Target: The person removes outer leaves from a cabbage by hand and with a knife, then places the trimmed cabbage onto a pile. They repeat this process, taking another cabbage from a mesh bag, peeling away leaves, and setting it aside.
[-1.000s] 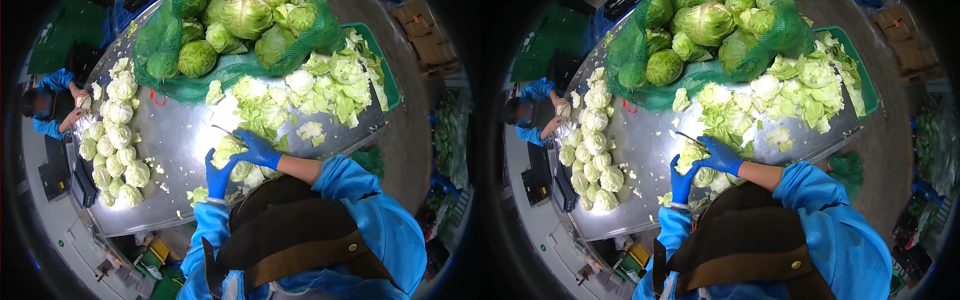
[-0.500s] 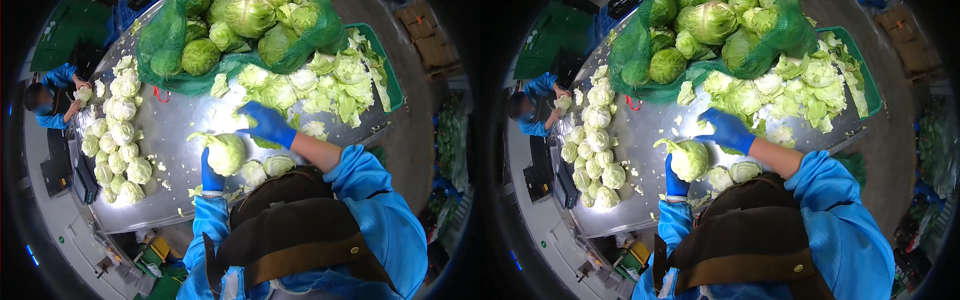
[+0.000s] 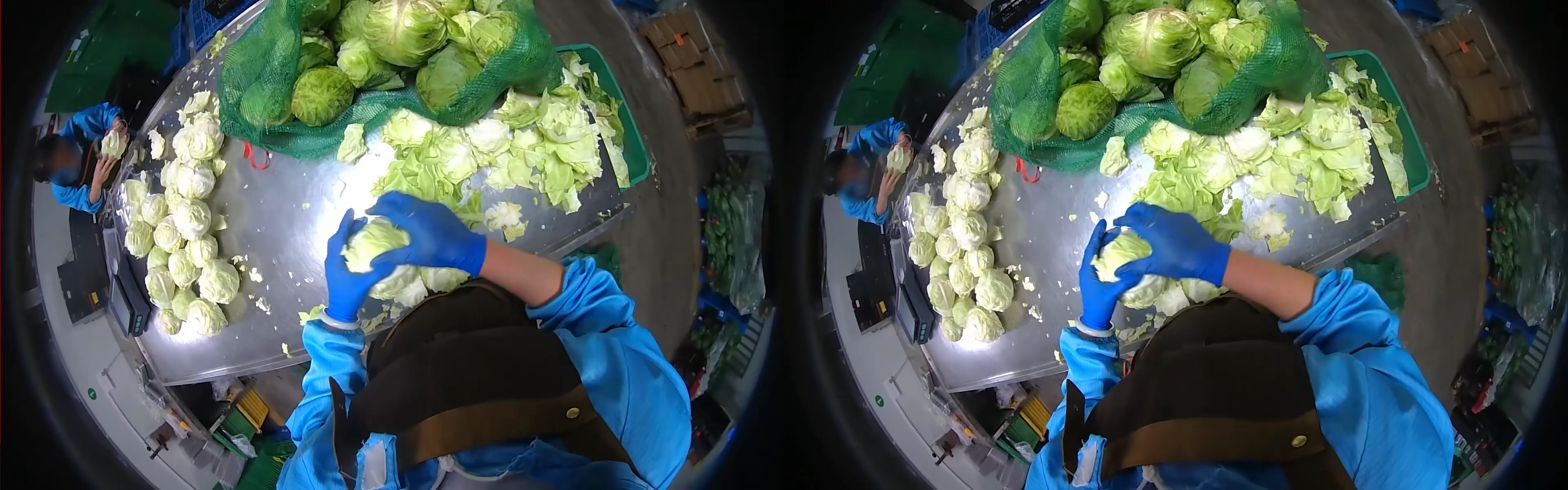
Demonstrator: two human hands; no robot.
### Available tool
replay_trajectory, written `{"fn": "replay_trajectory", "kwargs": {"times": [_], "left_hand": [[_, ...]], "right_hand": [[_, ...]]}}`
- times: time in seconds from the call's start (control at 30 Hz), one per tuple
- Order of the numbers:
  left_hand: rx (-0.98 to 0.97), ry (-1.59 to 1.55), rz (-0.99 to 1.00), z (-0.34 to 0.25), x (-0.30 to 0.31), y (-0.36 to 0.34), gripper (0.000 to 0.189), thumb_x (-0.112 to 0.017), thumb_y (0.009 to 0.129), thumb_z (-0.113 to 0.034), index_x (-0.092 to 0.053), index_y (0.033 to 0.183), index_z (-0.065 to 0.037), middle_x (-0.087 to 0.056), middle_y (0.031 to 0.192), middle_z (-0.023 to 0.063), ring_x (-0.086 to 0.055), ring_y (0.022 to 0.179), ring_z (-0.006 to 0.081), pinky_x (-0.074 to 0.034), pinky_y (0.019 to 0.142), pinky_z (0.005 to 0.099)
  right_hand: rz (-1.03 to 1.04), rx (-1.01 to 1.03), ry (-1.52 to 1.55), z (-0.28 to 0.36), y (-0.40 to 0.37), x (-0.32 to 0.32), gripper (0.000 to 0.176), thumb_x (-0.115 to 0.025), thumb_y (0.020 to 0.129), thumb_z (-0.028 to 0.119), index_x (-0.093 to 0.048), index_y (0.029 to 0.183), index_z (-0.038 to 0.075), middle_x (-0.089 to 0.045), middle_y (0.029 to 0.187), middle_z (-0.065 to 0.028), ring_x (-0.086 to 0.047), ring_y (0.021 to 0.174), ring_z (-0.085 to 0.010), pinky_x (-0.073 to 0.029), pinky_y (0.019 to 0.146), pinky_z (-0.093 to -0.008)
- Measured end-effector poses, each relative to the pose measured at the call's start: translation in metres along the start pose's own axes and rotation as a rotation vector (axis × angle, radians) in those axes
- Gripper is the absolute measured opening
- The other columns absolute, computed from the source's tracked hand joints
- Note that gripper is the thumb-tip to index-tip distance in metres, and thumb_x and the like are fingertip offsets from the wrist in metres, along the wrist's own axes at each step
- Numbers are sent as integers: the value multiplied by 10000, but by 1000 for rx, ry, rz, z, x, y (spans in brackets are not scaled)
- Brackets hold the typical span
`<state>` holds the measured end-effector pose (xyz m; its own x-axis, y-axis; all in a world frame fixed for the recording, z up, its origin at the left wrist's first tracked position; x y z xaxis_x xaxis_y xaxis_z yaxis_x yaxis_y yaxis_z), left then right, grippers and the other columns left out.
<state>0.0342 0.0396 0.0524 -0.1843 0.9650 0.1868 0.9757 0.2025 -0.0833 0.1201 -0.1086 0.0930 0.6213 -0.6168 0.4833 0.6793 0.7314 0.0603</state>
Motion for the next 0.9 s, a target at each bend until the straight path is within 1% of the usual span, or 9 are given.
{"fn": "replay_trajectory", "kwargs": {"times": [0.03, 0.13, 0.17, 0.3, 0.4, 0.47, 0.6, 0.8, 0.9], "left_hand": [[17, 78, 39, -2, -4, 0, 1012, -890, 609, -242, -374, 1461, -64, -572, 1217, 141, -557, 1128, 240, -442, 995, 386], [48, 9, 22, -7, -1, -5, 1085, -901, 577, -225, -328, 1486, -71, -565, 1233, 146, -558, 1117, 244, -445, 989, 392], [55, -15, 33, -5, 1, -8, 1152, -907, 553, -209, -275, 1506, -71, -561, 1240, 158, -557, 1127, 256, -449, 989, 399], [76, -50, 51, -17, -1, -12, 1219, -913, 540, -196, -207, 1525, -67, -561, 1245, 177, -559, 1145, 273, -465, 983, 404], [46, -53, 215, -20, -13, -8, 1231, -916, 543, -196, -190, 1529, -68, -575, 1227, 174, -564, 1141, 266, -459, 993, 401], [125, -123, 322, -18, -23, -9, 1251, -922, 543, -185, -169, 1535, -64, -583, 1248, 150, -538, 1196, 257, -402, 1045, 404], [176, -299, 413, -4, -38, -22, 1242, -916, 549, -155, -170, 1537, -59, -506, 1364, 131, -453, 1289, 260, -308, 1112, 411], [179, -405, 427, 3, -42, -21, 1227, -902, 529, -143, -200, 1532, -68, -596, 1187, 142, -555, 1147, 253, -396, 1037, 399], [218, -605, 250, 29, -24, -18, 1172, -860, 551, -212, -218, 1519, -55, -593, 1192, 159, -576, 1134, 277, -457, 1005, 426]], "right_hand": [[-98, 84, -176, 1, -4, -5, 491, -743, 789, 393, -611, 1152, 90, -614, 1090, -136, -616, 1004, -326, -509, 813, -413], [6, -224, 101, -42, -4, -3, 347, -687, 815, 358, -636, 1025, 87, -644, 995, -108, -646, 865, -319, -520, 747, -437], [-67, -116, -76, -51, -9, 2, 250, -663, 829, 296, -632, 955, 82, -654, 906, -95, -643, 757, -319, -510, 667, -442], [30, -282, -150, -80, -35, 2, 362, -697, 816, 311, -630, 1084, 77, -631, 1033, -111, -637, 918, -302, -509, 762, -392], [26, -36, 358, -29, -21, 6, 517, -741, 791, 365, -605, 1202, 83, -608, 1080, -122, -612, 990, -306, -497, 826, -375], [200, 194, 310, -9, -17, -6, 602, -763, 779, 404, -585, 1253, 78, -606, 1109, -125, -606, 1006, -296, -485, 850, -375], [514, -50, 349, -25, -19, -12, 634, -807, 710, 372, -585, 1224, 74, -622, 1082, -120, -613, 973, -253, -473, 857, -384], [327, -246, 349, -70, -37, 9, 368, -657, 717, 136, -572, 1070, 79, -563, 791, -56, -523, 724, -144, -451, 669, -321], [291, -329, 206, -98, -57, 32, 497, -649, 686, 94, -559, 1171, 37, -582, 837, -94, -546, 758, -186, -468, 709, -341]]}}
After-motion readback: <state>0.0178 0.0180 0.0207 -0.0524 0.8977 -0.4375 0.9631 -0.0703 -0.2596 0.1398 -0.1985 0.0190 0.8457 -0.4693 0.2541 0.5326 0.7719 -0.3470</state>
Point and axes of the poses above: each hand's wrist, its own y-axis towards the middle knuckle, its own x-axis out of the back of the hand, z = x × y, the point moved 6 cm from there along y, towards the middle knuckle
